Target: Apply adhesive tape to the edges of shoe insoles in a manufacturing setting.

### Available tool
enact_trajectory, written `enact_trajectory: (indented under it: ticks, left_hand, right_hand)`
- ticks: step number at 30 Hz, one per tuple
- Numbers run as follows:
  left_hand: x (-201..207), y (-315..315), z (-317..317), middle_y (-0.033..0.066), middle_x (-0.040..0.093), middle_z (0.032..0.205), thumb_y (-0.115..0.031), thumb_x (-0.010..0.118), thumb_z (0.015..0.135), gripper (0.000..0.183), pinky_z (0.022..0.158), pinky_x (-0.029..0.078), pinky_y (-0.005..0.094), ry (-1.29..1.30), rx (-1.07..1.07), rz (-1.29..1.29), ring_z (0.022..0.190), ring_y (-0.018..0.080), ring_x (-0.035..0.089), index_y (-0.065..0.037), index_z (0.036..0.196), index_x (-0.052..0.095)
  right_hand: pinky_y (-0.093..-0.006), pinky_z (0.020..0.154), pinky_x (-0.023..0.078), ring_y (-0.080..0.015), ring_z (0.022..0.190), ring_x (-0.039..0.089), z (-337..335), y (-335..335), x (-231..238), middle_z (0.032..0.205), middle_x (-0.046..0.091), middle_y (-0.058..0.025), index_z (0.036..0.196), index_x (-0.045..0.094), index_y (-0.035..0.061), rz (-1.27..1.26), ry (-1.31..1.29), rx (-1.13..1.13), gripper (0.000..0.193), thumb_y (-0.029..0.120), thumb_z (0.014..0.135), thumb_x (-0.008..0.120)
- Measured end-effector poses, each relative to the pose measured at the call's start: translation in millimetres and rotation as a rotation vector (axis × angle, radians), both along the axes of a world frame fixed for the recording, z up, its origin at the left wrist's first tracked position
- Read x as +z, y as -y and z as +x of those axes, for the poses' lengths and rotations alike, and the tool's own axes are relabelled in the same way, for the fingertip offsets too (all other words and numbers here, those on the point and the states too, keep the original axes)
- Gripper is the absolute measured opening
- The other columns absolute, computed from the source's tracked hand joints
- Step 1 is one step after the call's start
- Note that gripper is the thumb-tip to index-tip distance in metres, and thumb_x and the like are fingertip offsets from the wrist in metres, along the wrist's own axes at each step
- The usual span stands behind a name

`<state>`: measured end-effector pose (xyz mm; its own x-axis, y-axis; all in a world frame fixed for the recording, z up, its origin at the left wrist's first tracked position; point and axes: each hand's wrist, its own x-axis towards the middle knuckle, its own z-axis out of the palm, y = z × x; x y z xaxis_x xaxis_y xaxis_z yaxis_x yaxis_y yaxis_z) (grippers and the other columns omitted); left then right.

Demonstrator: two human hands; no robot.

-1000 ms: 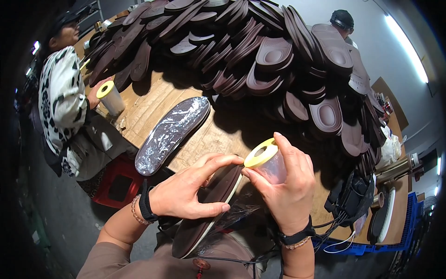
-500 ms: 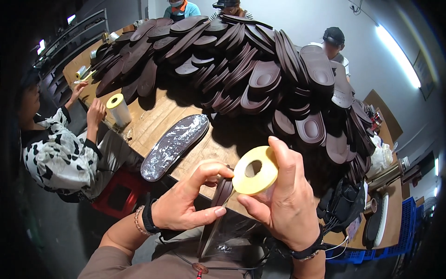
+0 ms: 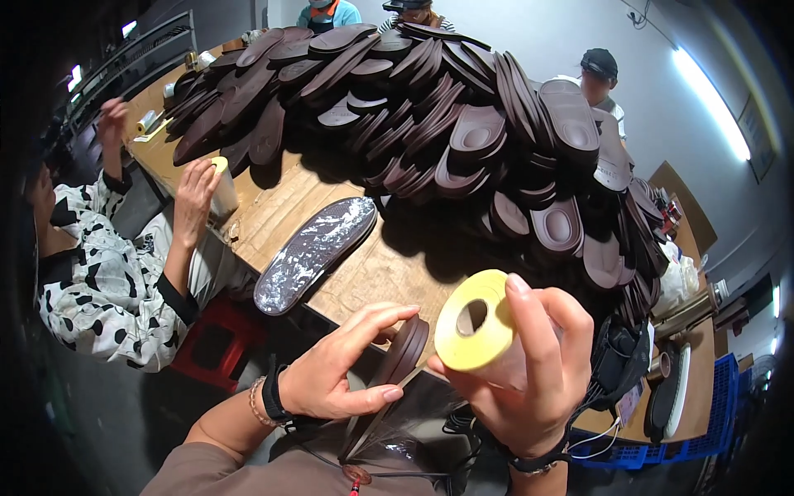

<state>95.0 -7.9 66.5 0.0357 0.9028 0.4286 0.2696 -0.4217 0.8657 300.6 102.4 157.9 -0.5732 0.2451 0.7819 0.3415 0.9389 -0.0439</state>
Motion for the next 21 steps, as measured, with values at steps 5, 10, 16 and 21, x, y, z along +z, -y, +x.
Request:
enact_trajectory:
  ticks: [5,10,16,21]
  left_hand:
    - [0.5,2.3,0.2,0.0217,0.049,0.147,-0.025,0.079,0.089,0.082,0.106,0.049,0.0396,-0.029,0.038,0.021,0.127,0.0316,0.058,0.003,0.156,0.040]
    - [-1.1,3.4,-0.9,0.0219,0.050,0.146,-0.024,0.080,0.089,0.082,0.105,0.049,0.0389,-0.055,0.060,0.029,0.125,0.0318,0.058,0.003,0.156,0.041]
    - [-1.9,3.5,-2.4,0.0224,0.050,0.146,-0.026,0.080,0.089,0.083,0.104,0.050,0.0393,-0.069,0.076,-0.003,0.124,0.0325,0.059,0.003,0.156,0.041]
    - [0.9,4.7,0.9,0.0229,0.050,0.146,-0.027,0.081,0.089,0.084,0.104,0.050,0.0402,-0.064,0.056,0.000,0.126,0.0334,0.058,0.003,0.157,0.041]
  right_hand:
    - [-0.0391,0.077,0.057,-0.0289,0.096,0.065,-6.9,-1.3,-4.4,0.116,0.061,-0.0160,0.138,0.065,0.0024,-0.092,0.012,-0.002,0.090,0.026,0.060,0.102]
    - [-0.0404,0.083,0.056,-0.0304,0.100,0.065,-9.0,-1.4,-8.3,0.118,0.061,-0.0167,0.139,0.063,0.0018,-0.109,0.034,-0.029,0.091,0.032,0.063,0.101]
    - [-0.0383,0.077,0.057,-0.0291,0.096,0.065,-11.4,0.8,-6.7,0.116,0.060,-0.0162,0.138,0.064,0.0021,-0.015,-0.014,-0.021,0.089,0.025,0.060,0.102]
    - [-0.0386,0.078,0.057,-0.0289,0.097,0.066,-13.1,-1.0,-11.8,0.116,0.060,-0.0160,0.138,0.064,0.0020,-0.066,-0.004,-0.029,0.090,0.023,0.060,0.102]
